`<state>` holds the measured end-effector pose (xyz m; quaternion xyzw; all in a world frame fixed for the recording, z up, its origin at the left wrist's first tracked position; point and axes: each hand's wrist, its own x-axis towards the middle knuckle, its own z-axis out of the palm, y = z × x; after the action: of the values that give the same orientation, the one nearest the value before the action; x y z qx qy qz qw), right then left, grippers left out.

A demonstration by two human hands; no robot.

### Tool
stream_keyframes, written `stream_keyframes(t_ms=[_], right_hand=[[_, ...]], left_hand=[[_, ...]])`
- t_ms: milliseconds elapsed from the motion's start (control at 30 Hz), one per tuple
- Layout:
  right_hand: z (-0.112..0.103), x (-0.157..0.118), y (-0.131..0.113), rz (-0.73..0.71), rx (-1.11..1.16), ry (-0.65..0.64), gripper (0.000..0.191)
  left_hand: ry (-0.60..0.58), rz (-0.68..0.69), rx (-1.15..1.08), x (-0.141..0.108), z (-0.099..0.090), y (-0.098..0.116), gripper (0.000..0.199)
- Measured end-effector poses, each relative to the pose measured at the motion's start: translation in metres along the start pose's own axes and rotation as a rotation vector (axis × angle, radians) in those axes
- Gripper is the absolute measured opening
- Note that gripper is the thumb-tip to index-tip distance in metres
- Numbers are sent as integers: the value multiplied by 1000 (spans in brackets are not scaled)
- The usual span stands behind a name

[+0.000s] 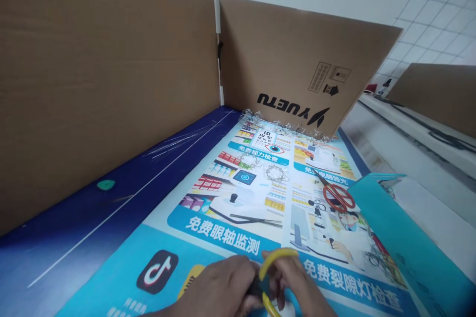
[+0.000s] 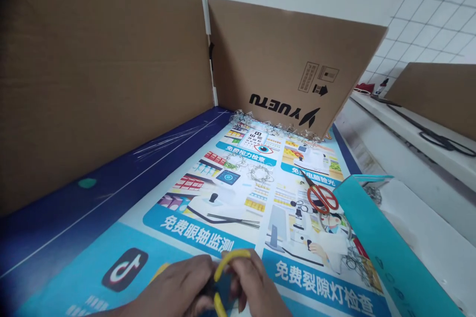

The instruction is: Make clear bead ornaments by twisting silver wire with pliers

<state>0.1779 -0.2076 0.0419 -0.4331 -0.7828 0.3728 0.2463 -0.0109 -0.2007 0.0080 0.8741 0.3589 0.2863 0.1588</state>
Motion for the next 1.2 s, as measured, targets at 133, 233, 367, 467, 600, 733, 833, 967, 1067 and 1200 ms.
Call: stream_keyframes(t_ms=[133, 233, 367, 467, 600, 733, 833, 967, 1067, 1200], right_hand=[[11, 6, 11, -73, 133, 30, 34], [-6, 15, 9, -51, 189, 67, 11], [-38, 26, 11, 29, 258, 116, 17], [-54, 38, 19, 96, 267, 219, 24], [-61, 68, 21, 166, 431, 212, 25], [-52, 105, 18, 303, 382, 153, 18], [-41, 125, 28, 326, 381, 117, 21], [-31, 138, 46, 344, 304, 33, 22], [-29, 143, 51, 338, 216, 5, 20], [-26, 149, 52, 286, 158, 17, 19]], left_hand=[[-132, -20, 67, 8, 1, 6, 30], [-192, 38, 26, 17, -6, 3, 25], [-151, 75, 96, 20, -18, -15, 44], [-114, 110, 205, 19, -19, -29, 42], [-98, 211, 377, 22, -9, -44, 42], [-126, 283, 499, 27, 2, -56, 46], [-108, 295, 536, 28, 7, -63, 40], [-82, 292, 521, 25, 9, -72, 39], [-76, 284, 502, 23, 12, -76, 42], [-100, 207, 512, 19, 20, -78, 42]])
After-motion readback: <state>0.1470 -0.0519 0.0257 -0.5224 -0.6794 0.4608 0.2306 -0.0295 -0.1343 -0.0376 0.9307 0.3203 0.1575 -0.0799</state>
